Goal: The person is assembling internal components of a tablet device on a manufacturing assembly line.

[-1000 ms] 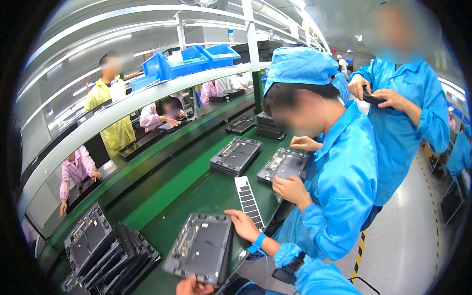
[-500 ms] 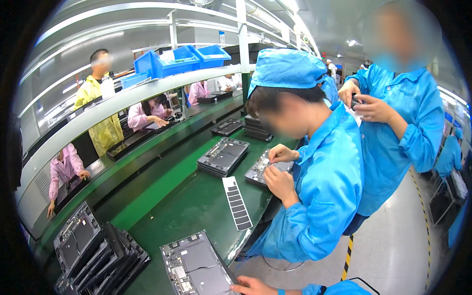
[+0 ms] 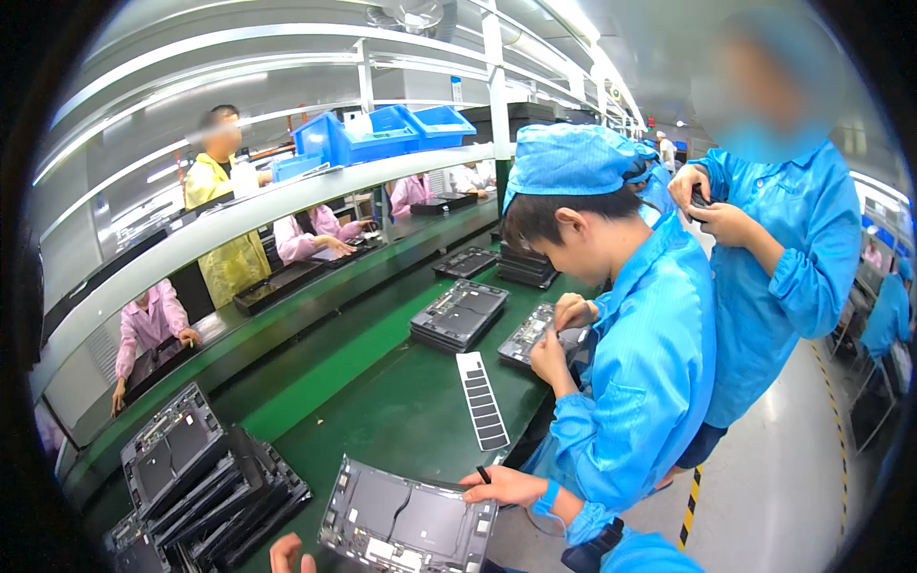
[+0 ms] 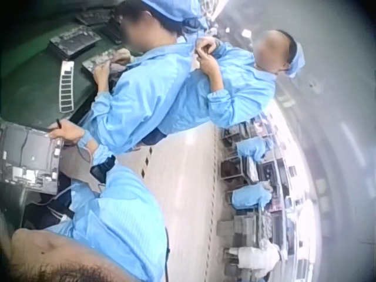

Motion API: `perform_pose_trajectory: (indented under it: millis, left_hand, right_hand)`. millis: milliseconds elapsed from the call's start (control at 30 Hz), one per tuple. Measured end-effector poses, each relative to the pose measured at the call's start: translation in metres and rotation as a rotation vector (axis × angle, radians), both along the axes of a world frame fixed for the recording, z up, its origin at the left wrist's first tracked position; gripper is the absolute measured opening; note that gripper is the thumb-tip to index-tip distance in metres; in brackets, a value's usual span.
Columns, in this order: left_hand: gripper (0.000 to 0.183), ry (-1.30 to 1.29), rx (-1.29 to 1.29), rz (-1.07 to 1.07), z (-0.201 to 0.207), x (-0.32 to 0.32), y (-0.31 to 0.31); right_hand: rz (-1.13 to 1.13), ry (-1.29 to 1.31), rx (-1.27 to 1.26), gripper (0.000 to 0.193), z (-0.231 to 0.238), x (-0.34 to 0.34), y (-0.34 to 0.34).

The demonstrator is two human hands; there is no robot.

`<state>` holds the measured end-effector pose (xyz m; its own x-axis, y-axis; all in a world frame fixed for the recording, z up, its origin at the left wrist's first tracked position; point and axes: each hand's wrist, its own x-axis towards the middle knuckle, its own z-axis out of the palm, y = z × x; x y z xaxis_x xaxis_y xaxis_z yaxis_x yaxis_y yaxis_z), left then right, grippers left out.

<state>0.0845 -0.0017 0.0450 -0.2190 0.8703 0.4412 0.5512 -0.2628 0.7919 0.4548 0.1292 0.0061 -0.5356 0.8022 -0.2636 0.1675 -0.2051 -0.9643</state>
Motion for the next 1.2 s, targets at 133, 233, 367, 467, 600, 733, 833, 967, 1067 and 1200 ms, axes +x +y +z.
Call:
perform_pose_trajectory:
  millis: [133, 233, 367, 467, 600, 733, 833, 967, 1067, 1200]
  left_hand:
    - [0.048, -0.345, -0.389, -0.024, -0.014, -0.008, 0.021]
    - [0.053, -0.358, -0.355, -0.128, -0.032, -0.011, 0.031]
    - [0.056, -0.267, -0.484, -0.02, -0.009, -0.008, 0.019]
    - [0.061, -0.281, -0.484, -0.019, 0.004, -0.007, 0.002]
    - [0.071, -0.063, -0.611, 0.151, 0.022, -0.009, -0.02]
    - [0.049, 0.33, -0.374, 0.356, -0.01, -0.024, -0.019]
    - [0.051, 0.407, -0.13, 0.204, -0.008, -0.028, 0.0]
    - [0.032, 0.461, 0.008, 0.038, -0.019, -0.05, 0.014]
    - [0.028, 0.473, -0.023, -0.021, -0.016, -0.058, 0.019]
    - [0.02, 0.592, 0.002, -0.201, -0.002, -0.062, 0.023]
  right_hand:
    - [0.108, -0.19, 0.07, 0.057, 0.028, -0.018, 0.03]
    - [0.161, -0.137, 0.245, 0.052, 0.016, -0.032, 0.069]
    - [0.177, 0.014, 0.211, 0.044, 0.037, -0.073, 0.09]
    - [0.116, -0.06, 0.414, 0.041, 0.026, -0.1, 0.091]
    - [0.107, -0.229, 0.461, 0.045, 0.031, -0.139, 0.079]
    - [-0.016, -0.217, 0.744, 0.031, 0.0, -0.164, 0.093]
    - [-0.118, -0.133, 0.74, 0.025, -0.019, -0.142, 0.106]
    - [-0.22, -0.053, 0.767, 0.028, -0.004, -0.146, 0.099]
    - [-0.264, -0.029, 0.817, 0.036, 0.012, -0.149, 0.086]
    - [-0.211, -0.092, 0.852, 0.033, 0.024, -0.136, 0.07]
